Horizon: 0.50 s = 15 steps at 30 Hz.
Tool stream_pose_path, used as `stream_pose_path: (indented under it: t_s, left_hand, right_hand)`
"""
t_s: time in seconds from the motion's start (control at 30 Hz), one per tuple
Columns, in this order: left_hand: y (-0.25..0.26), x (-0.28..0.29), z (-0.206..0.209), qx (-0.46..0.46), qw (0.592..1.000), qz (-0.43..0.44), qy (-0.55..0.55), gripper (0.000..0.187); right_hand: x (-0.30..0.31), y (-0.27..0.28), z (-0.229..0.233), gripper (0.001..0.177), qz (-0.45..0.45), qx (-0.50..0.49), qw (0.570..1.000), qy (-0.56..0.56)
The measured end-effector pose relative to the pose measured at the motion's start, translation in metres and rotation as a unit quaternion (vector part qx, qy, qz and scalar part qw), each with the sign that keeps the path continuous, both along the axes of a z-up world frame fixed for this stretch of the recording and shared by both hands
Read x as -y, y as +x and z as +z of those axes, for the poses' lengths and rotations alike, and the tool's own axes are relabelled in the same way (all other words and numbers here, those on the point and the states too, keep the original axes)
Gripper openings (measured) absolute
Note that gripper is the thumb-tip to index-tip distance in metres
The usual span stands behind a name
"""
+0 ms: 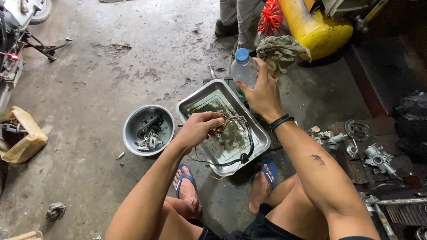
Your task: Cleaning a wired motorcycle stator component using a rag and cleaning fluid in a workshop.
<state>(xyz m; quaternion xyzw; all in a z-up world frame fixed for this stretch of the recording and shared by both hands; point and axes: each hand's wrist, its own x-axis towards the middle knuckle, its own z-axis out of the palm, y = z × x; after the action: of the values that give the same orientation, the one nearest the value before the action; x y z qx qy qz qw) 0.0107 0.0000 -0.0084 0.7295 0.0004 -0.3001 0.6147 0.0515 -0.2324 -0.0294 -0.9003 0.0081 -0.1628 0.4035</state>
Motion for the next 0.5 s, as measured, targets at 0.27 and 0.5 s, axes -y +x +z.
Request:
stream_pose_path:
  t_s: [0.27, 0.5]
  left_hand:
    - [0.003, -0.002, -0.009, -0.017, 1.000, -0.004, -0.025, 0.047]
    - [0.000, -0.004, -0.004, -0.027, 0.999, 0.010, -0.046, 0.044]
  right_hand:
    - [0.007, 0.007, -0.009, 0.075, -0.003, -0.052, 0.998, -0.018]
    - [0.006, -0.039, 0.067, 0.078, -0.009, -0.165, 0.985, -0.055]
